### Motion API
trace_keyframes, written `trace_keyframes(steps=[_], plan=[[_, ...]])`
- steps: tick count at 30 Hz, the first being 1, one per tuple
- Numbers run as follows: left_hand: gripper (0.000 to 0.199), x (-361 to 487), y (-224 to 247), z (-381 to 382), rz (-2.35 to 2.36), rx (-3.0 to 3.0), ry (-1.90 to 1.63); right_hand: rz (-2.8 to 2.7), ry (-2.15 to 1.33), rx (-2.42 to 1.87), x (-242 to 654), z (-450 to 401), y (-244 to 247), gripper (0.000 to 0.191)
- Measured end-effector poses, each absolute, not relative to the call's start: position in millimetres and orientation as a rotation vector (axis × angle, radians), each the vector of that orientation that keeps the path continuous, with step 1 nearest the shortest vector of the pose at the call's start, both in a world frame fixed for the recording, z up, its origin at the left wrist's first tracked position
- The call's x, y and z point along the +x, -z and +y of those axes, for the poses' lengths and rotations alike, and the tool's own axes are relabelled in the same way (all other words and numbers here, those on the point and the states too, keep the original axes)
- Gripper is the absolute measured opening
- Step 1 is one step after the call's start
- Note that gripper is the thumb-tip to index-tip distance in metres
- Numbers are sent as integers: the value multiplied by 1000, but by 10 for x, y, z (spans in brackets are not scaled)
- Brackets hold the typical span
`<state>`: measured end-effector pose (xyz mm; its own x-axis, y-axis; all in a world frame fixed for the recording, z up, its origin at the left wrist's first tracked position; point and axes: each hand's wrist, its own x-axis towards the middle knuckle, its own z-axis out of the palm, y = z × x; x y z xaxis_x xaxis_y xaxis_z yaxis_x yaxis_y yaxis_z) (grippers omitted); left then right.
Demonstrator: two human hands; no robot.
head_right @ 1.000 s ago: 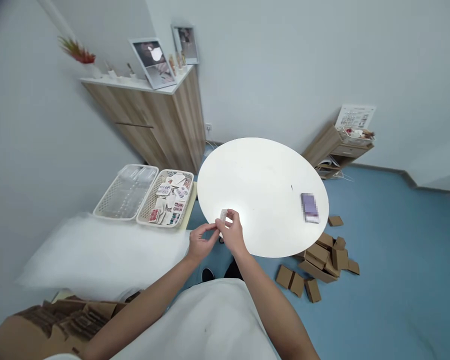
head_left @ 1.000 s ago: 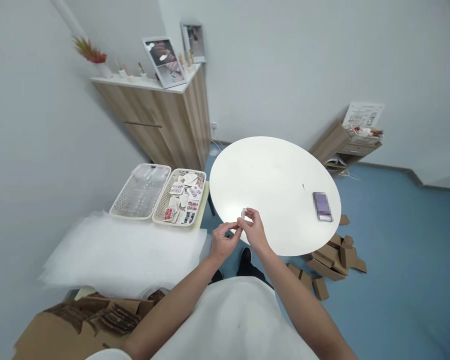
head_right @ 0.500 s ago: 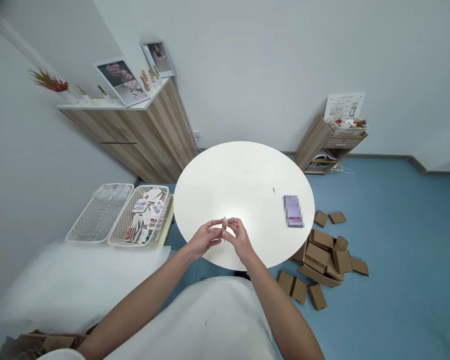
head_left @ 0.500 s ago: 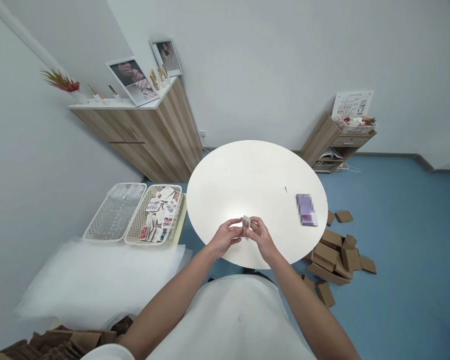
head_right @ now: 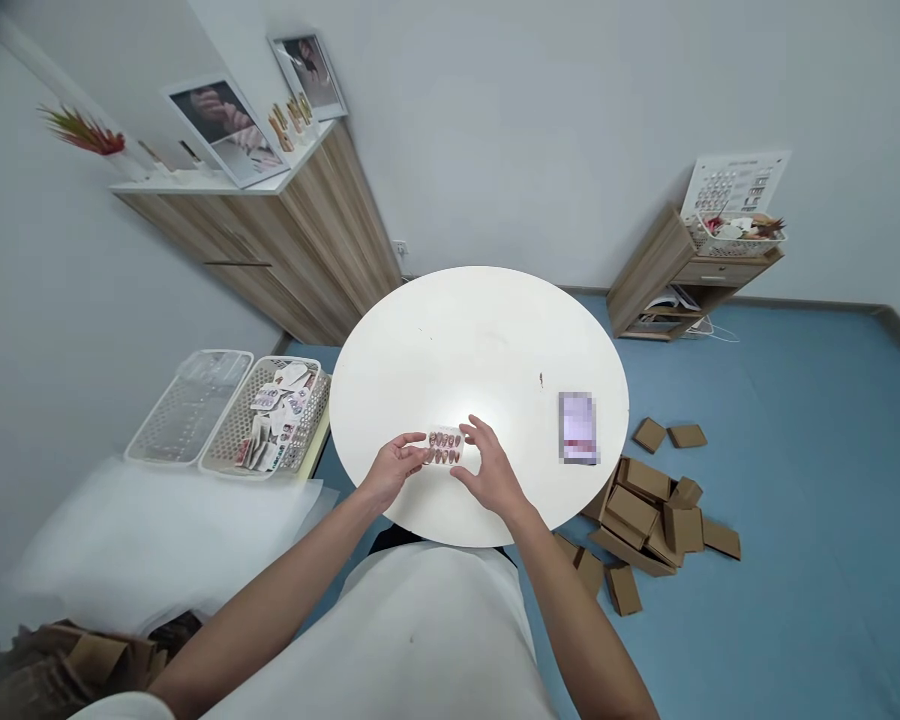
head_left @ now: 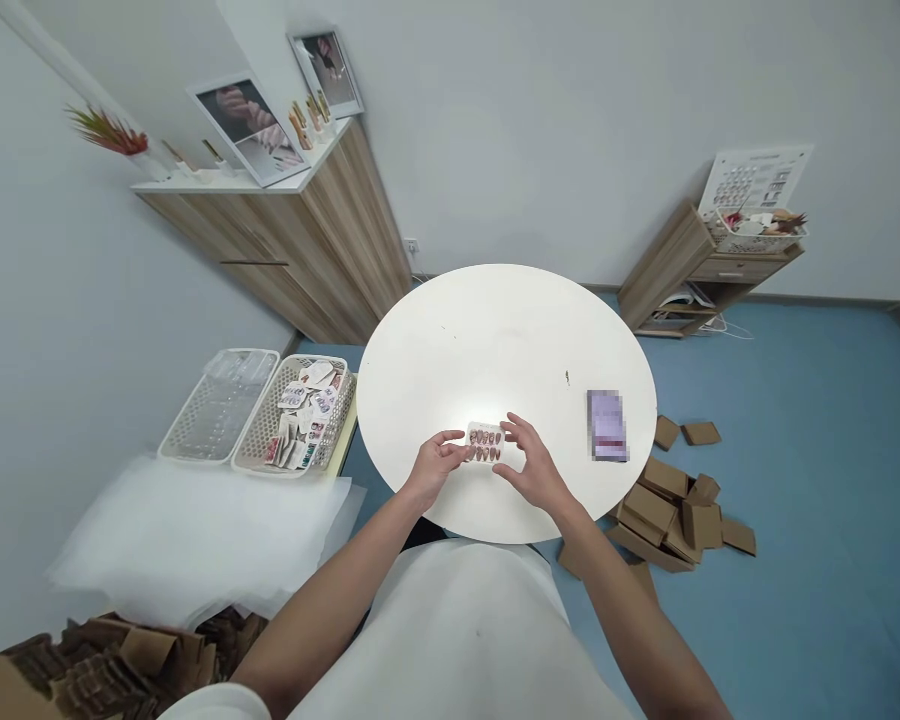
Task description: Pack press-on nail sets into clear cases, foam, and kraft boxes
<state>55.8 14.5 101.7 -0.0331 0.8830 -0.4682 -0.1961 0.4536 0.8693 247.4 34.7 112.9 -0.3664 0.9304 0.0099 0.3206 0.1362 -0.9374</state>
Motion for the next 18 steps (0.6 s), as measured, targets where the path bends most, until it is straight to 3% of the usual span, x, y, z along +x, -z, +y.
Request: trace_keyframes(steps=[12, 18], plan=[[49, 524, -989, 190, 1372, 673, -945, -1935, -1078, -1253, 2408, 415, -994, 56], [71, 283, -1206, 316, 1318, 1276, -862, -2012, -949, -1342, 2242, 403, -957, 64]])
